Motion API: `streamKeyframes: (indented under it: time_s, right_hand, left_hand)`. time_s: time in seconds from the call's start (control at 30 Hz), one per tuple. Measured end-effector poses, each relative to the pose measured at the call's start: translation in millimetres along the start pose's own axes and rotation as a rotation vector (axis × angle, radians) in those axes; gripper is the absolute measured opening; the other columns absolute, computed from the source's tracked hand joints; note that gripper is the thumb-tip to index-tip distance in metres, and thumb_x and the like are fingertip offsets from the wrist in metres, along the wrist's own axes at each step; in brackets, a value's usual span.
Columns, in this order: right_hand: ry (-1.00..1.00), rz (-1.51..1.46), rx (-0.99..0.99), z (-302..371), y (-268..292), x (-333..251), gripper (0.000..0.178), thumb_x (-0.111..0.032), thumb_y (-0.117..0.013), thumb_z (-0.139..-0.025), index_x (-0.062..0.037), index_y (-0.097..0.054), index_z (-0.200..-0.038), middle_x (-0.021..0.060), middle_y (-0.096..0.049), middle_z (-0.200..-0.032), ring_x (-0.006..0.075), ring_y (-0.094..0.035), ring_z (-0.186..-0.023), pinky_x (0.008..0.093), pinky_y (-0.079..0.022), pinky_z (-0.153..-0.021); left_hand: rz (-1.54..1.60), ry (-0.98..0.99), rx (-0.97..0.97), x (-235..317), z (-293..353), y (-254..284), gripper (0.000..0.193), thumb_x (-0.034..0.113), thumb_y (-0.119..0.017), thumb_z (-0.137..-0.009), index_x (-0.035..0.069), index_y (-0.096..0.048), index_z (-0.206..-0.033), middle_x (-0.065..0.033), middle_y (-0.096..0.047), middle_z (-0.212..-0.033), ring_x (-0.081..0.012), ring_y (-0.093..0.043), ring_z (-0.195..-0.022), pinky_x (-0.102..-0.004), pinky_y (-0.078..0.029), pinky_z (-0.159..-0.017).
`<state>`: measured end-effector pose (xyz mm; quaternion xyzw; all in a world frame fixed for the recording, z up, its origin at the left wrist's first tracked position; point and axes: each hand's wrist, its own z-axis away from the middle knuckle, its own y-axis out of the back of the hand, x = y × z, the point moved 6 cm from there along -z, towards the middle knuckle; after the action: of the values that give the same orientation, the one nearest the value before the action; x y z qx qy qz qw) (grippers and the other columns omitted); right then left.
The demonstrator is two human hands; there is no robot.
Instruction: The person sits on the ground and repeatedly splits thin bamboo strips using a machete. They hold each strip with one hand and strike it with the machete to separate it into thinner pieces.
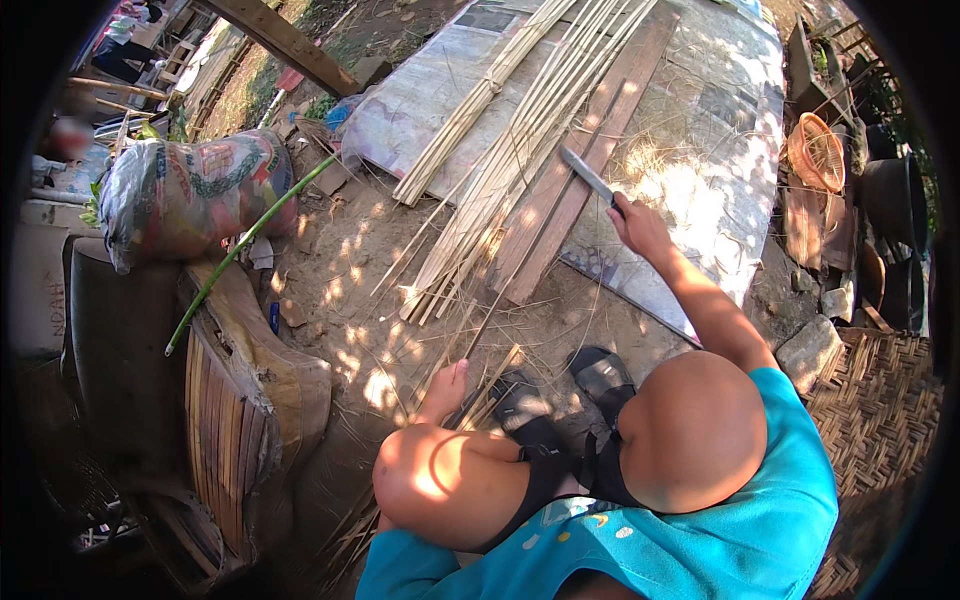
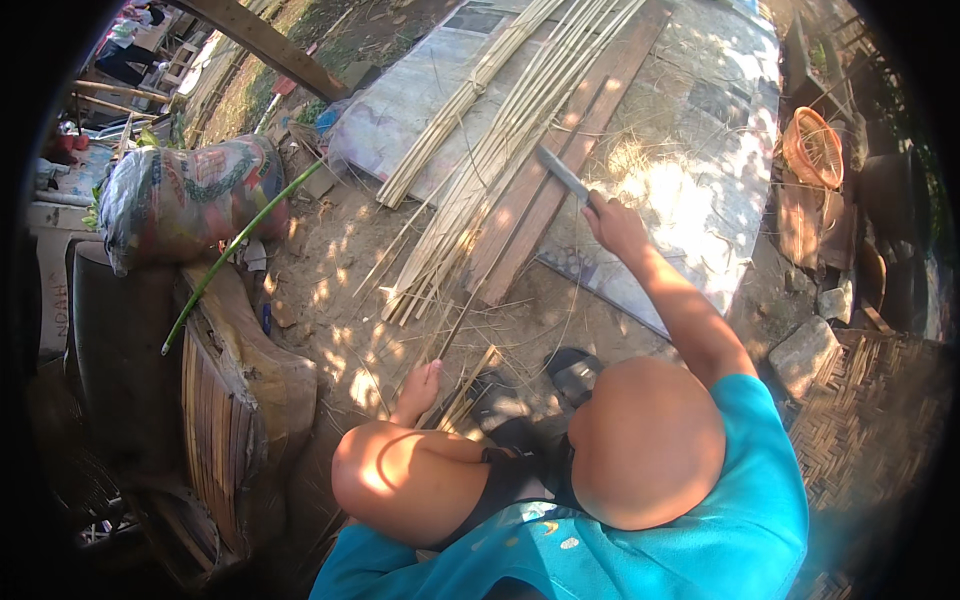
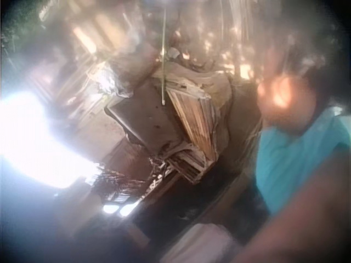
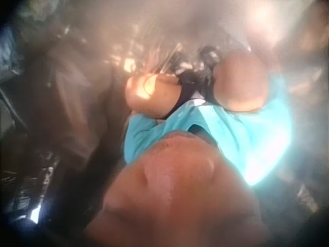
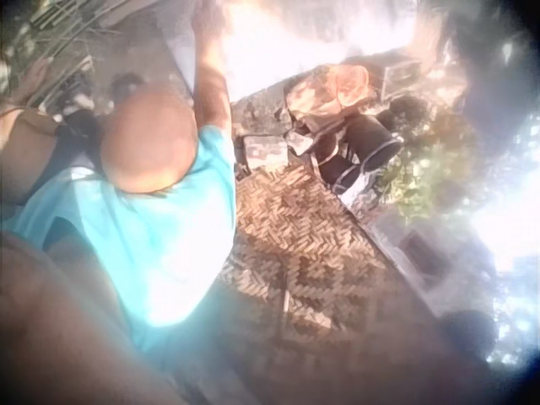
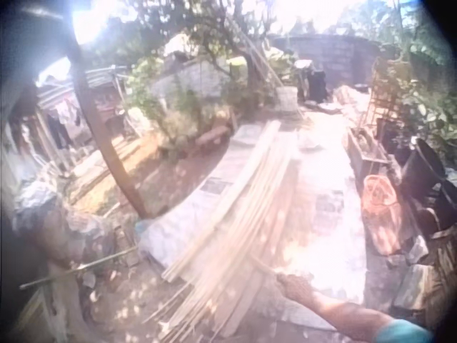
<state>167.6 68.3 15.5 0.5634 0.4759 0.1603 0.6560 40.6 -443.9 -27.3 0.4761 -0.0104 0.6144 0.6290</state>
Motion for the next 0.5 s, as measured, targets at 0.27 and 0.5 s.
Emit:
streamKeyframes:
  time_s: [0.27, 0.5]
  right_hand:
    - [0.315, -0.197, -0.350, 104.3, -47.8, -125.6, 0.042, -0.044, -0.051, -0.107, -0.0165, -0.053, -0.137, 0.0251, -0.066, -0.099, 0.0475, -0.069, -0.082, 0.0563, -0.058, -0.074]
    - [-0.116, 0.005, 0.028, -8.1, 20.4, 53.9, 0.033, -0.038, -0.055, -0.106, -0.0065, -0.062, -0.115, 0.0241, -0.068, -0.079, 0.0485, -0.067, -0.074, 0.0575, -0.052, -0.065]
  left_hand:
    - [-0.121, -0.090, 0.275, 64.5, -17.2, 2.2, 0.052, 0.045, -0.043, -0.109, 0.002, -0.063, -0.089, -0.0278, -0.065, -0.073, -0.0480, -0.065, -0.075, -0.0520, -0.050, -0.068]
    - [-0.390, -0.013, 0.140, 44.9, 8.1, -1.0, 0.046, 0.042, -0.039, -0.110, 0.003, -0.062, -0.100, -0.0318, -0.068, -0.086, -0.0527, -0.066, -0.086, -0.0647, -0.049, -0.077]
